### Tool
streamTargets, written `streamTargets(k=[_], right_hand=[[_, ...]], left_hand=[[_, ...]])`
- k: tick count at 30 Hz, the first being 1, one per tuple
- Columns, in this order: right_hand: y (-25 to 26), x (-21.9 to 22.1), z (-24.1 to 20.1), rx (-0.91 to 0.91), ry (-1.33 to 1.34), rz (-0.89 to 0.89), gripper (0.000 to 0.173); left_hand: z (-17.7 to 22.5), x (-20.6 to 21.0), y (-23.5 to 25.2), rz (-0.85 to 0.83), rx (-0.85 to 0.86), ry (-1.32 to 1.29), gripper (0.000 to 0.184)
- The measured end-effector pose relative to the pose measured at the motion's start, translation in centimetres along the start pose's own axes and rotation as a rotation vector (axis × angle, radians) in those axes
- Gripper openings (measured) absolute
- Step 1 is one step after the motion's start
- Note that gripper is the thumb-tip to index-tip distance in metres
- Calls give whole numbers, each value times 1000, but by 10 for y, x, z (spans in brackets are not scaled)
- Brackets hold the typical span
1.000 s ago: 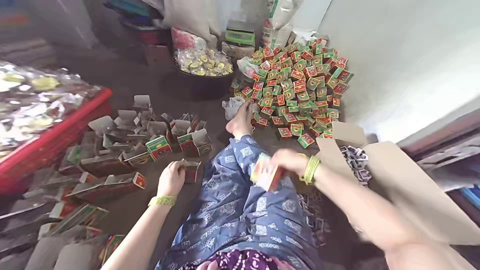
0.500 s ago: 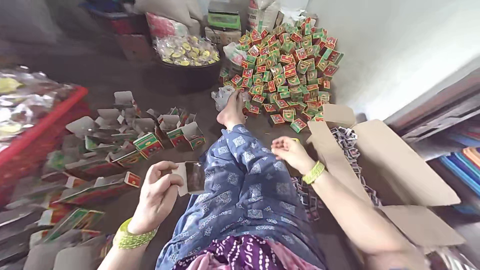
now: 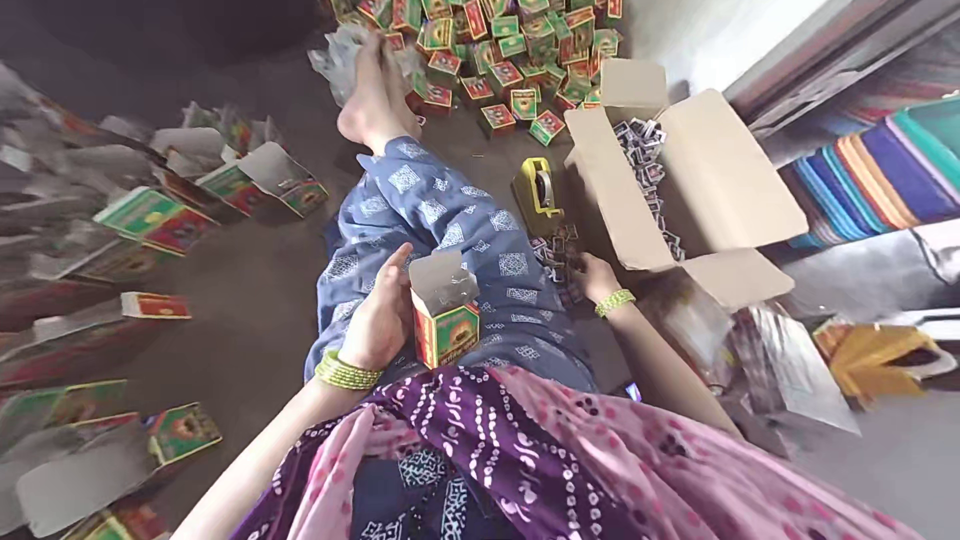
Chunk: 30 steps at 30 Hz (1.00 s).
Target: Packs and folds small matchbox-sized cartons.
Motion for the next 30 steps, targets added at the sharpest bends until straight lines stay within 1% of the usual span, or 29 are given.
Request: streamTargets(k=[2,3,6,7,9,12,14,16,17,18,20,21,22,24,26,27,30], right_hand=[[5,6,5,0,-14,7,36],[10,9,3,-16,-26,8,36],[25,23,-11,-136,-97,6,46],[31,29,-15,-178,-119,-3,47],[41,40,-19,-222,-179,-16,43],[47,45,-25,-231,-243,-11,35],[44,34,-32,-240,-232,40,36],[34,12,-45,-288,-124,176,36],[24,-3,-56,-338,-20,280,36],[9,-18,-69,-419,118,406,33],[-31,-41,-104,-598,377,546,29],[-52,-49,-125,-685,476,553,29],[-73,-54,-148,-765,561,520,29],[-111,-54,-191,-904,655,405,33],[-135,-41,-224,-983,612,335,37],[-141,-31,-237,-1003,560,322,36],[-151,-1,-269,-1048,362,315,22]], left_hand=[[-1,5,-8,-85,-8,99,89],[-3,3,-14,-95,-16,182,98],[-8,-3,-23,-54,-67,546,106],[-7,-1,-23,-49,-54,631,106],[-2,2,-21,-49,-8,672,103],[14,9,-16,-55,132,618,93],[22,14,-9,-83,238,554,88],[24,16,1,-91,312,517,83],[23,15,6,-76,338,516,80],[20,12,12,-49,347,525,78],[9,2,20,18,334,543,77],[3,-3,22,46,323,536,79],[-1,-7,24,66,312,521,80],[-3,-9,22,72,325,527,80],[-2,-7,18,54,373,569,79],[-1,-7,16,50,394,584,79],[-2,-10,11,55,390,618,77]])
Point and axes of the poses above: each hand's wrist, its own y-axis towards the middle knuckle, its own x-axis out of the palm, z = x × y, the point moved 9 cm from there along y, towards the middle knuckle, and after that the axes turned 2 degrees about y, right-handed, at the moved point
